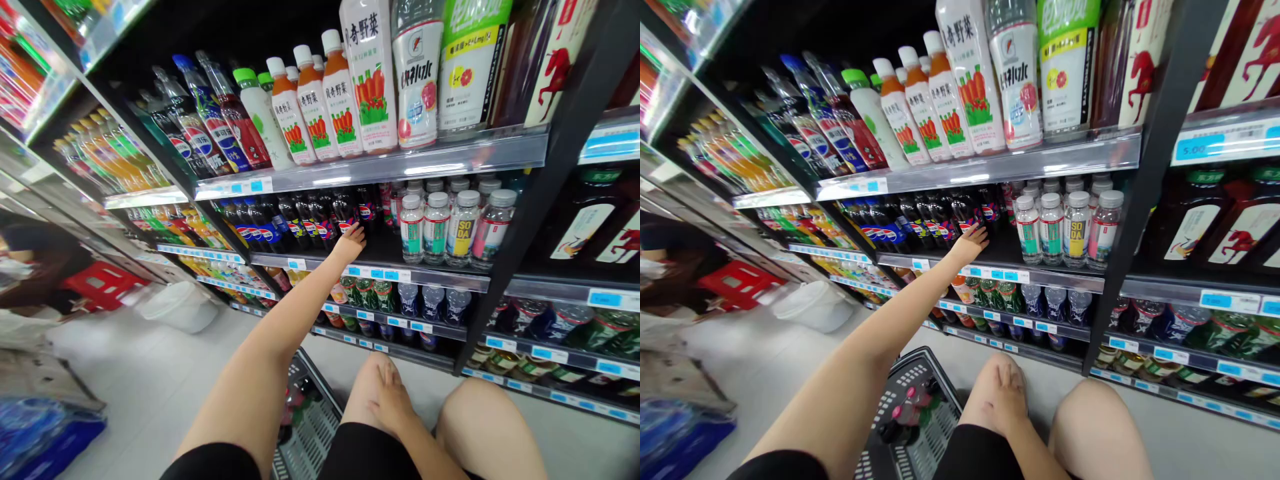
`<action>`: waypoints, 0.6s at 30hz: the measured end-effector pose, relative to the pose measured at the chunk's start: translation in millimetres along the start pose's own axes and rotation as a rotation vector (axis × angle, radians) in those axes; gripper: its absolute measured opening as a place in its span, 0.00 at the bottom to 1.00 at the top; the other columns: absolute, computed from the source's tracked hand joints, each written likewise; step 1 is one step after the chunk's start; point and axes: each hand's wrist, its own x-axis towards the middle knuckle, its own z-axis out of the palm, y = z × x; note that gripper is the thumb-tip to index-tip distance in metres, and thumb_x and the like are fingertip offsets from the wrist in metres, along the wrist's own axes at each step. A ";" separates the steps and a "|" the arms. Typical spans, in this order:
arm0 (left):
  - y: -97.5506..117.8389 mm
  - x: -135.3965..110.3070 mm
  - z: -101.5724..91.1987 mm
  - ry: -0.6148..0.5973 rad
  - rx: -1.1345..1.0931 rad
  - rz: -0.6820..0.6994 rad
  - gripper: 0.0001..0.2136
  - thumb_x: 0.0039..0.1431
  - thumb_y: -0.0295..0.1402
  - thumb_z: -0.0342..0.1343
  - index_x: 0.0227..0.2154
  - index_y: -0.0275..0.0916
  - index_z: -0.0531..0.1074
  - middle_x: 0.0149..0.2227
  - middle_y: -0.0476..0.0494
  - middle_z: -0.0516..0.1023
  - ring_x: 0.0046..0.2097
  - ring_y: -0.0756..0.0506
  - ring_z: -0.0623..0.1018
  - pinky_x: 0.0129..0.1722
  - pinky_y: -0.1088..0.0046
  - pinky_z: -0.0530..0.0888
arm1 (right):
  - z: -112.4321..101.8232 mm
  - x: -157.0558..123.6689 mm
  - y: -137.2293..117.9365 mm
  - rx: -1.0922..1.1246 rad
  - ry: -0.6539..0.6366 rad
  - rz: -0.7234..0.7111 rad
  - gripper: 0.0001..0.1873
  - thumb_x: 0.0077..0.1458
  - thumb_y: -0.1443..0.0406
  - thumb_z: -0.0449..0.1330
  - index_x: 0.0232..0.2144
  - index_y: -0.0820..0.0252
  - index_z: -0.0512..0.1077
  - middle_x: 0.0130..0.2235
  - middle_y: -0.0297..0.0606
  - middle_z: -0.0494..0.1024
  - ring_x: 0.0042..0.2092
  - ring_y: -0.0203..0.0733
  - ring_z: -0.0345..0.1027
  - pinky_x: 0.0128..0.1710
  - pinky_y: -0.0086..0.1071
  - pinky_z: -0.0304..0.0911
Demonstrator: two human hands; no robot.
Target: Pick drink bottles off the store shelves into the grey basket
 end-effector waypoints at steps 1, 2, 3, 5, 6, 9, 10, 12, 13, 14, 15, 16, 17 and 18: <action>-0.5 0.4 -0.2 -0.022 0.095 0.020 0.15 0.62 0.20 0.49 0.43 0.32 0.79 0.55 0.33 0.77 0.67 0.41 0.66 0.72 0.51 0.53 | -0.3 -0.2 0.1 -0.003 -0.005 -0.002 0.46 0.59 0.59 0.60 0.73 0.59 0.44 0.74 0.50 0.41 0.73 0.60 0.40 0.69 0.46 0.51; -0.9 0.6 0.2 -0.042 0.185 0.040 0.14 0.63 0.21 0.48 0.43 0.31 0.79 0.54 0.33 0.78 0.66 0.41 0.67 0.72 0.52 0.53 | -0.7 -0.4 0.3 -0.005 -0.010 -0.006 0.46 0.59 0.59 0.60 0.73 0.60 0.44 0.74 0.50 0.41 0.73 0.60 0.39 0.68 0.47 0.51; -1.2 0.5 0.8 -0.057 0.261 0.059 0.15 0.64 0.21 0.48 0.43 0.31 0.79 0.53 0.34 0.78 0.66 0.41 0.68 0.72 0.53 0.54 | -1.0 -0.6 0.5 -0.006 -0.014 -0.006 0.46 0.59 0.59 0.60 0.73 0.60 0.44 0.74 0.51 0.40 0.73 0.60 0.39 0.68 0.47 0.51; -2.0 -0.3 2.3 -0.066 0.357 0.088 0.15 0.65 0.22 0.47 0.44 0.31 0.80 0.52 0.34 0.79 0.64 0.42 0.70 0.72 0.54 0.54 | -2.0 -1.3 1.0 -0.003 -0.018 -0.003 0.46 0.59 0.59 0.60 0.73 0.60 0.44 0.74 0.52 0.40 0.73 0.60 0.39 0.68 0.47 0.51; -2.7 -0.9 3.0 -0.063 0.384 0.098 0.15 0.66 0.22 0.47 0.44 0.32 0.80 0.52 0.35 0.79 0.63 0.42 0.71 0.72 0.54 0.55 | -2.5 -1.8 1.3 -0.001 -0.020 -0.002 0.46 0.59 0.59 0.60 0.73 0.60 0.44 0.74 0.53 0.40 0.73 0.61 0.39 0.68 0.48 0.52; -5.1 -3.1 3.9 -0.048 0.420 0.116 0.15 0.67 0.24 0.47 0.46 0.33 0.79 0.52 0.36 0.79 0.62 0.42 0.72 0.71 0.54 0.57 | -4.1 -3.8 1.9 -0.003 -0.015 0.003 0.46 0.59 0.60 0.61 0.73 0.60 0.44 0.73 0.54 0.40 0.72 0.61 0.40 0.67 0.48 0.53; -6.1 -4.0 3.8 -0.045 0.420 0.117 0.15 0.67 0.24 0.47 0.46 0.33 0.79 0.52 0.36 0.78 0.62 0.41 0.72 0.71 0.54 0.57 | -4.5 -4.4 2.1 -0.004 -0.012 0.003 0.46 0.59 0.60 0.61 0.73 0.60 0.44 0.73 0.54 0.41 0.72 0.61 0.40 0.67 0.47 0.53; -8.3 -6.1 3.0 -0.049 0.411 0.113 0.15 0.67 0.24 0.48 0.46 0.33 0.79 0.53 0.36 0.78 0.62 0.41 0.71 0.70 0.53 0.58 | -4.7 -5.1 2.6 -0.005 -0.005 0.005 0.46 0.59 0.60 0.61 0.73 0.60 0.44 0.73 0.54 0.41 0.73 0.60 0.40 0.67 0.47 0.53; -9.3 -7.3 2.4 -0.053 0.404 0.107 0.15 0.67 0.24 0.48 0.45 0.33 0.79 0.53 0.36 0.78 0.62 0.41 0.71 0.70 0.53 0.58 | -4.4 -5.1 3.0 -0.003 -0.002 0.005 0.46 0.59 0.60 0.61 0.72 0.60 0.45 0.73 0.54 0.41 0.73 0.60 0.40 0.67 0.46 0.53; -10.3 -8.6 1.8 -0.057 0.395 0.100 0.14 0.66 0.24 0.48 0.45 0.33 0.79 0.53 0.36 0.78 0.62 0.41 0.71 0.70 0.53 0.58 | -4.0 -4.8 3.4 0.001 0.001 0.005 0.46 0.59 0.60 0.61 0.72 0.60 0.45 0.73 0.54 0.41 0.72 0.61 0.40 0.67 0.46 0.53; -11.1 -10.0 1.3 -0.062 0.389 0.095 0.14 0.66 0.24 0.48 0.45 0.33 0.79 0.53 0.36 0.78 0.62 0.41 0.71 0.70 0.53 0.58 | -3.3 -4.2 3.9 0.004 0.003 0.004 0.46 0.59 0.60 0.61 0.72 0.60 0.45 0.73 0.54 0.41 0.72 0.62 0.40 0.67 0.47 0.53; -11.7 -11.2 1.0 -0.067 0.386 0.092 0.14 0.66 0.24 0.48 0.46 0.33 0.79 0.54 0.36 0.78 0.63 0.42 0.71 0.70 0.53 0.58 | -2.6 -3.4 4.3 0.006 0.004 0.003 0.46 0.59 0.60 0.61 0.72 0.60 0.45 0.73 0.55 0.41 0.72 0.62 0.41 0.67 0.47 0.53; -12.1 -12.3 0.9 -0.071 0.384 0.091 0.15 0.67 0.24 0.48 0.47 0.33 0.79 0.54 0.36 0.78 0.63 0.42 0.70 0.71 0.53 0.58 | -1.8 -2.5 4.7 0.008 0.004 0.002 0.46 0.59 0.60 0.61 0.72 0.60 0.45 0.73 0.55 0.41 0.72 0.63 0.41 0.67 0.47 0.53; -12.2 -13.0 1.2 -0.076 0.383 0.091 0.15 0.67 0.24 0.47 0.47 0.33 0.79 0.55 0.36 0.77 0.63 0.42 0.70 0.71 0.53 0.58 | -1.1 -1.6 4.9 0.010 0.003 0.002 0.46 0.59 0.59 0.61 0.72 0.60 0.45 0.73 0.55 0.41 0.72 0.63 0.42 0.67 0.48 0.53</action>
